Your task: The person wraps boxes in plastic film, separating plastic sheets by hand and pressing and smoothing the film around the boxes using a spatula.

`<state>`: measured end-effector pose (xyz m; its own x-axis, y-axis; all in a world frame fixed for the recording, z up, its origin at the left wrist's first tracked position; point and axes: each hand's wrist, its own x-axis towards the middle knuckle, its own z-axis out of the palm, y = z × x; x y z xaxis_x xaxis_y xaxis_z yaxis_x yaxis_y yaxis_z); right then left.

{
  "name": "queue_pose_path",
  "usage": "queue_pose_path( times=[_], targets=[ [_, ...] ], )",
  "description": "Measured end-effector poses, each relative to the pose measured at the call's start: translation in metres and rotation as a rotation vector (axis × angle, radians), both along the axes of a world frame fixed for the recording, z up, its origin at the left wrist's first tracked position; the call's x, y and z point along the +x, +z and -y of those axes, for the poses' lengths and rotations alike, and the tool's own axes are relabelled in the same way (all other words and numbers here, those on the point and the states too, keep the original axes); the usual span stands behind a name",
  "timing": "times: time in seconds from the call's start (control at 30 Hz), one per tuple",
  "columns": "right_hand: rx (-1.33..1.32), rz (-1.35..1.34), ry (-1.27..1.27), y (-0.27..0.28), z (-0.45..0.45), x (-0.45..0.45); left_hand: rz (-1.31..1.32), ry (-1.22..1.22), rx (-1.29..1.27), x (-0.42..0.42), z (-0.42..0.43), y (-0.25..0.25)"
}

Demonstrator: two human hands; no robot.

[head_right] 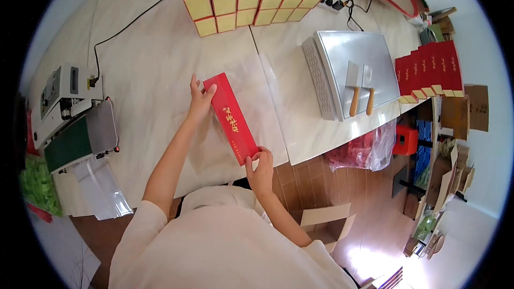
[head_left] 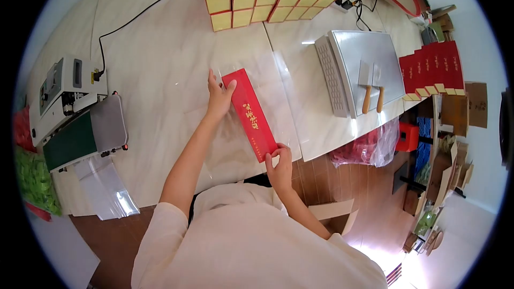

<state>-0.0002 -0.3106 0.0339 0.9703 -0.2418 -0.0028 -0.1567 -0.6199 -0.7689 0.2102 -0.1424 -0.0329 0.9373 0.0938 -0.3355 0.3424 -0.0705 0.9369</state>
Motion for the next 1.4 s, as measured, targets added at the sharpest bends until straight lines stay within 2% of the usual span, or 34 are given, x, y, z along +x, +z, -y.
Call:
queue_pose_path(
  times=[0.1,0.2,0.3,0.37,0.4,0.47,0.53,0.6,0.67,0.77,0.8,0.87,0.9,0.97,1.0,1.07,1.1,1.17,1.2,1.23,1.3,1.33,1.4],
  targets=[
    [-0.127,0.013,0.006,0.01,-0.007,0.015,0.01,0.02,0.002,-0.002,0.004,-0.008],
    [-0.388,0.091,0.218,0.013,-0.022,0.049,-0.007,0.031,-0.046,-0.005,0.009,-0.001],
    [-0.529,0.107,0.3,0.016,-0.047,0.081,-0.017,0.008,-0.008,-0.004,0.012,0.001],
    [-0.536,0.094,0.294,-0.005,-0.047,0.086,0.012,0.026,0.041,0.002,0.012,-0.025],
    [-0.563,0.039,0.28,-0.011,-0.047,0.086,0.021,0.038,0.038,0.006,0.012,-0.014],
    [-0.595,-0.018,0.286,-0.016,-0.047,0.086,-0.122,0.064,-0.16,0.009,0.012,0.014],
    [-0.681,0.066,0.275,-0.016,-0.046,0.085,-0.141,0.129,-0.134,0.028,0.004,-0.001],
    [-0.66,0.054,0.267,-0.014,-0.047,0.087,-0.15,0.182,-0.119,0.056,-0.007,-0.024],
    [-0.641,0.038,0.246,-0.013,-0.047,0.087,-0.151,0.353,-0.213,0.075,-0.026,-0.05],
    [-0.604,0.016,0.249,-0.013,-0.046,0.087,-0.238,0.361,-0.241,0.056,-0.042,-0.02],
    [-0.579,0.025,0.249,-0.015,-0.045,0.088,-0.239,0.356,-0.241,0.046,-0.047,-0.027],
    [-0.555,0.027,0.242,-0.013,-0.042,0.089,-0.491,0.133,-0.414,0.022,-0.055,-0.051],
    [-0.505,0.03,0.261,-0.006,-0.036,0.09,-0.5,0.127,-0.414,0.01,-0.056,-0.059],
    [-0.457,0.017,0.275,0.012,-0.021,0.092,-0.618,0.059,-0.666,-0.013,-0.056,-0.073],
    [-0.434,0.049,0.391,0.025,-0.011,0.094,-0.634,0.052,-0.666,-0.022,-0.057,-0.073],
    [-0.382,0.073,0.601,0.049,0.009,0.096,-0.605,-0.068,-0.899,-0.039,-0.063,-0.059],
    [-0.381,0.063,0.591,0.055,0.019,0.099,-0.617,-0.075,-0.897,-0.047,-0.069,-0.052],
    [-0.42,0.142,0.975,0.063,0.033,0.101,-0.369,-0.273,-0.824,-0.061,-0.088,-0.046],
    [-0.457,0.114,1.048,0.066,0.036,0.097,-0.539,-0.215,-1.052,-0.066,-0.1,-0.058],
    [-0.447,0.105,1.045,0.063,0.039,0.094,-0.553,-0.213,-1.048,-0.066,-0.106,-0.045],
    [-0.534,0.106,1.296,0.055,0.043,0.091,-0.764,-0.253,-0.836,-0.066,-0.122,-0.023],
    [-0.604,0.173,1.346,0.051,0.042,0.09,-0.782,-0.247,-0.833,-0.07,-0.126,-0.028],
    [-0.594,0.187,1.371,0.039,0.041,0.087,-0.653,-0.349,-0.626,-0.079,-0.132,-0.035]
  ],
)
